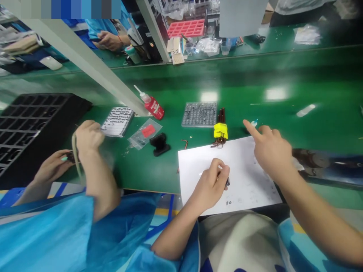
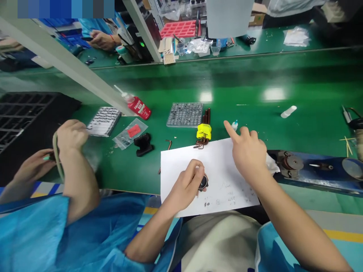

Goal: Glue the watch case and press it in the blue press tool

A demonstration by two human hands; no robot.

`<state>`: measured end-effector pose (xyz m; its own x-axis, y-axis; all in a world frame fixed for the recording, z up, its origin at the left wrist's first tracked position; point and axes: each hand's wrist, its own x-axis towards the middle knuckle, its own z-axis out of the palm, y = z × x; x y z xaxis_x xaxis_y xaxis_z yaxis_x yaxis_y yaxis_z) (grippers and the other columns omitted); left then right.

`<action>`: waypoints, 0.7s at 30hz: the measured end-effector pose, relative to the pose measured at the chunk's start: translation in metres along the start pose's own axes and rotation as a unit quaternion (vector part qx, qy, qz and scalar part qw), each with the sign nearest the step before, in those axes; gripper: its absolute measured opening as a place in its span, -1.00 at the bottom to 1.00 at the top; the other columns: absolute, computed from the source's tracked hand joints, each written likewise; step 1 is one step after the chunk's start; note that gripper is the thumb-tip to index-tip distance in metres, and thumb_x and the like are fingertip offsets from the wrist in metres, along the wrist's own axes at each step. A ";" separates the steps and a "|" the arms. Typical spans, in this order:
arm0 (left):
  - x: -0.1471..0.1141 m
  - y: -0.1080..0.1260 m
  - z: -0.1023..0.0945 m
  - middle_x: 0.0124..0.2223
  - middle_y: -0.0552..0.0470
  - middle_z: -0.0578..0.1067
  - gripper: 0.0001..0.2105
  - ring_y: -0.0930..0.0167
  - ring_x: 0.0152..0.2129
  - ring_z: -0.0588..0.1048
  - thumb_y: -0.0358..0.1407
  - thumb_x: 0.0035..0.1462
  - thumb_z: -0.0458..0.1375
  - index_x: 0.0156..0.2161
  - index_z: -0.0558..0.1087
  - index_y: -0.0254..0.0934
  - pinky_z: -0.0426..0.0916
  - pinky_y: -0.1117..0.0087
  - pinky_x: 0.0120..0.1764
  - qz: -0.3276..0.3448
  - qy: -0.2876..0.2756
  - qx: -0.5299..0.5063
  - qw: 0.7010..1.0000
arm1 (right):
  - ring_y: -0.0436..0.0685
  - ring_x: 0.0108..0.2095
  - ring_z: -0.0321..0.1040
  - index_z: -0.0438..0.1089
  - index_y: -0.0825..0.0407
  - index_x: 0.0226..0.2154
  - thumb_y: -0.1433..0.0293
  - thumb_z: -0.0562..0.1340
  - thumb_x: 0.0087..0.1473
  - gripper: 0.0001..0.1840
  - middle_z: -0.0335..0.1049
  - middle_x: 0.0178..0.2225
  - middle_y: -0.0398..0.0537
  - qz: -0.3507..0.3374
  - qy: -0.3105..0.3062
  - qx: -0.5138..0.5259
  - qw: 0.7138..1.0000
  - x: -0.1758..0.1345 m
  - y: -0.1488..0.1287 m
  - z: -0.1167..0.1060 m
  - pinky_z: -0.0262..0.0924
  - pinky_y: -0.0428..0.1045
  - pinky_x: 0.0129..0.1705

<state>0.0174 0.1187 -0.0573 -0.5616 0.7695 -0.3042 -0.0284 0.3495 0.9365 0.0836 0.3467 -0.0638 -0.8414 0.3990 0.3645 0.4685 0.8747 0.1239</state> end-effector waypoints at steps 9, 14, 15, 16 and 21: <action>-0.003 -0.014 -0.005 -0.16 0.12 0.36 -0.53 0.48 -0.38 0.35 -0.43 0.00 0.34 -0.02 0.28 -0.16 0.29 0.46 -0.33 -0.001 -0.061 -0.027 0.998 | 0.25 -0.24 0.24 0.46 0.04 0.05 0.69 0.10 0.23 -0.55 0.48 -0.19 0.13 0.030 -0.039 0.009 0.999 0.016 -0.009 0.000 -0.25 0.05 -0.49; -0.011 -0.016 0.002 -0.25 0.16 0.38 -0.58 0.45 -0.40 0.38 -0.48 0.05 0.27 0.00 0.31 -0.15 0.30 0.43 -0.32 0.030 -0.010 0.069 0.997 | 0.27 -0.19 0.29 0.49 0.02 -0.03 0.64 0.09 0.28 -0.63 0.44 -0.21 0.10 0.032 -0.036 0.035 0.998 0.020 -0.006 -0.002 -0.22 0.02 -0.49; -0.012 -0.015 0.001 -0.25 0.15 0.42 -0.61 0.43 -0.37 0.42 -0.47 0.07 0.29 -0.01 0.34 -0.15 0.33 0.42 -0.28 0.040 -0.018 0.073 0.996 | 0.27 -0.18 0.31 0.49 0.00 -0.02 0.59 0.12 0.30 -0.67 0.44 -0.22 0.09 0.030 -0.018 0.060 0.998 0.017 -0.004 -0.005 -0.19 0.01 -0.49; -0.013 -0.015 0.001 -0.20 0.12 0.47 -0.62 0.40 -0.31 0.47 -0.45 0.08 0.32 -0.02 0.37 -0.15 0.36 0.40 -0.22 0.055 -0.026 0.072 0.996 | 0.27 -0.18 0.34 0.48 -0.01 0.00 0.54 0.14 0.32 -0.70 0.44 -0.23 0.06 0.025 0.005 0.100 0.995 0.012 -0.001 -0.008 -0.12 0.00 -0.48; -0.011 -0.019 -0.001 0.09 -0.06 0.53 -0.60 0.25 0.03 0.52 -0.34 0.11 0.45 0.04 0.51 -0.13 0.40 0.30 0.05 0.161 -0.032 0.004 0.986 | 0.11 -0.37 0.44 0.44 -0.08 0.03 0.39 0.29 0.30 -0.74 0.50 -0.21 -0.05 0.052 0.079 0.466 0.880 -0.039 0.008 -0.031 0.26 -0.01 -0.39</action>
<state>0.0229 0.1032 -0.0715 -0.4864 0.8737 -0.0010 0.1499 0.0846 0.9851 0.1285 0.3294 -0.0482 -0.7242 0.5112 0.4628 0.0543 0.7113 -0.7007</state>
